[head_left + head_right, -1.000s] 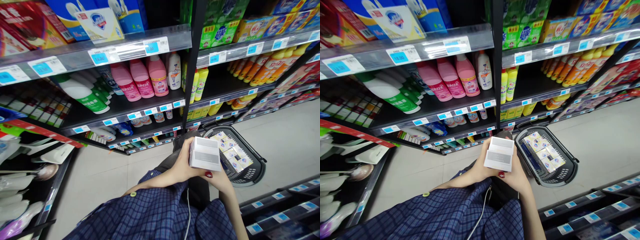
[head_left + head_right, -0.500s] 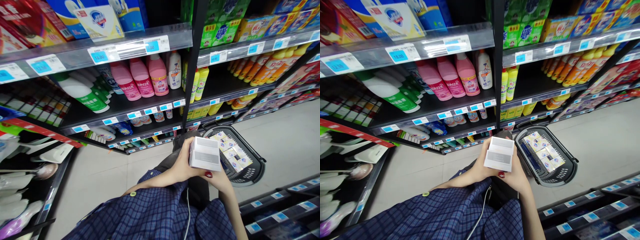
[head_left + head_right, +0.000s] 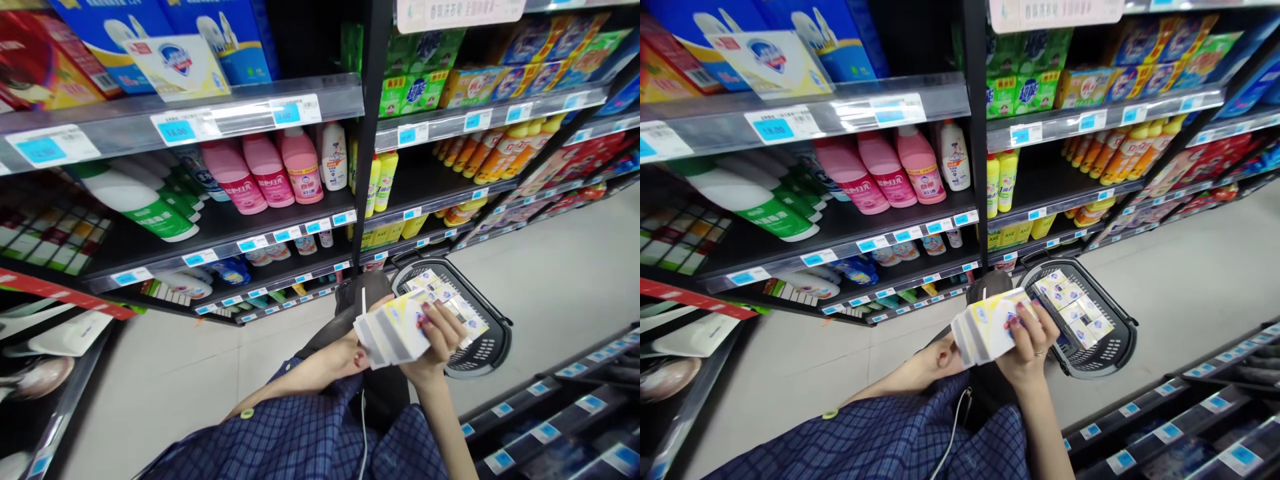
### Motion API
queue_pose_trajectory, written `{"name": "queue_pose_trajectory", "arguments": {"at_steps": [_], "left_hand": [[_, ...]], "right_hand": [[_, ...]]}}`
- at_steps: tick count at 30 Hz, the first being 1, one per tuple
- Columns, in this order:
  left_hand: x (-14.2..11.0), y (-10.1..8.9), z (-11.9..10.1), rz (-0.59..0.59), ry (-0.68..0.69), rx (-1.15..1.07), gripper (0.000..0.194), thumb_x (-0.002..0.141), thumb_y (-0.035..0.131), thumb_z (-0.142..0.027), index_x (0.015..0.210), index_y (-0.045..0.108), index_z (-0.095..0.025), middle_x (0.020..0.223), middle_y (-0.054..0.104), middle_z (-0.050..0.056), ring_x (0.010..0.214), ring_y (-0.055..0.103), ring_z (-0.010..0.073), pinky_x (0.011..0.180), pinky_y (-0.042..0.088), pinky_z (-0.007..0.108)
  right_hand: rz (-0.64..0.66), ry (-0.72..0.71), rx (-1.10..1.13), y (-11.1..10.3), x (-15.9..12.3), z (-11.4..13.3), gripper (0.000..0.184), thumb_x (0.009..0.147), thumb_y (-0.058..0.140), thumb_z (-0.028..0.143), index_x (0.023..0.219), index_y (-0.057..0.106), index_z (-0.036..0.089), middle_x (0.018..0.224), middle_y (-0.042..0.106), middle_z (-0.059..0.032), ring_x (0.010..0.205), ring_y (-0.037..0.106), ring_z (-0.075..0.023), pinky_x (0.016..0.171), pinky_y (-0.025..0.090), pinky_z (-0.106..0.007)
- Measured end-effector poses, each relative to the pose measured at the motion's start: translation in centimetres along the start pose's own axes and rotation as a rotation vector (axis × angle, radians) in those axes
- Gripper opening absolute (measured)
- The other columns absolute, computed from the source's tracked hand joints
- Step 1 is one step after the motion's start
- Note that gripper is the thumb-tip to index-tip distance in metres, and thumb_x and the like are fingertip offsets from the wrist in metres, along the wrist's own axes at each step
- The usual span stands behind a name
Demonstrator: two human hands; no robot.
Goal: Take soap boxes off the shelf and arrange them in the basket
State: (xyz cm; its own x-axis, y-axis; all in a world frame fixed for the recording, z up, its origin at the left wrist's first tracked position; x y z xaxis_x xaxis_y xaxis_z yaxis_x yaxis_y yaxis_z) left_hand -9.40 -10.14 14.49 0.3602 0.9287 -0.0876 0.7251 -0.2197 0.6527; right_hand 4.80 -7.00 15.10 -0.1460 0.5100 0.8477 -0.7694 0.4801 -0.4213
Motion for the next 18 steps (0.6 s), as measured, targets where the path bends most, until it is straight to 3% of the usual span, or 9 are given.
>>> {"name": "queue_pose_trajectory", "arguments": {"at_steps": [3,6,11,15,18], "left_hand": [[0.2,-0.9,1.5,0.000,-0.098,-0.215,0.093,0.053,0.076,-0.056,0.136,0.051,-0.024,0.126,0.064,0.012,0.129,0.049,0.0413,0.103,0.038,0.057],[0.4,-2.6,2.6,-0.043,-0.162,-0.341,0.087,0.058,0.071,-0.043,0.138,0.047,-0.021,0.125,0.065,0.013,0.128,0.049,0.0412,0.102,0.037,0.061],[1.5,-5.3,4.0,0.021,-0.316,-0.370,0.086,0.055,0.067,-0.020,0.138,0.045,-0.021,0.123,0.065,0.014,0.121,0.055,0.0414,0.097,0.041,0.064],[3.3,-6.4,5.2,0.052,-0.366,-0.322,0.092,0.049,0.069,-0.012,0.136,0.045,-0.027,0.126,0.063,0.010,0.116,0.059,0.0360,0.096,0.046,0.055],[5.0,-7.4,5.8,0.095,-0.412,-0.313,0.092,0.047,0.070,-0.010,0.134,0.046,-0.028,0.126,0.063,0.009,0.113,0.061,0.0339,0.092,0.049,0.053]], "right_hand": [[0.251,-0.067,-0.008,-0.7,-0.9,-0.5,0.067,0.077,0.069,0.018,0.131,0.034,0.038,0.119,0.051,-0.0097,0.119,0.046,-0.0355,0.093,0.047,-0.058],[0.504,0.001,0.086,-1.9,-1.3,-0.6,0.070,0.077,0.073,0.030,0.136,0.035,0.033,0.128,0.048,-0.0130,0.124,0.043,-0.0366,0.095,0.048,-0.059],[0.817,0.138,0.118,-2.9,-0.8,-2.1,0.052,0.083,0.064,0.024,0.130,0.044,0.029,0.139,0.047,-0.0137,0.114,0.051,-0.0313,0.087,0.053,-0.052],[1.026,0.102,0.086,-2.1,-0.2,-4.6,0.062,0.073,0.065,0.014,0.133,0.046,0.019,0.124,0.059,-0.0135,0.106,0.056,-0.0299,0.087,0.054,-0.047],[1.143,0.088,0.071,-1.4,0.4,-8.4,0.057,0.065,0.066,0.014,0.121,0.056,0.018,0.115,0.063,-0.0115,0.100,0.058,-0.0292,0.083,0.054,-0.044]]}}
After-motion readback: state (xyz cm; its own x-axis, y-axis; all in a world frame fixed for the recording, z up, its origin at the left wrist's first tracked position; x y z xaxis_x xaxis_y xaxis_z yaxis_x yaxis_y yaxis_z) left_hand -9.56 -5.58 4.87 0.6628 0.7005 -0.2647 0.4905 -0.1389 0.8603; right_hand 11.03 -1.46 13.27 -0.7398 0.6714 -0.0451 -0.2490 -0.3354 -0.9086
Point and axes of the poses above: each hand's wrist, its own x-axis towards the middle knuckle, its own y-axis out of the palm, z = x × y, the point moved 1 cm from there along x, towards the middle knuckle
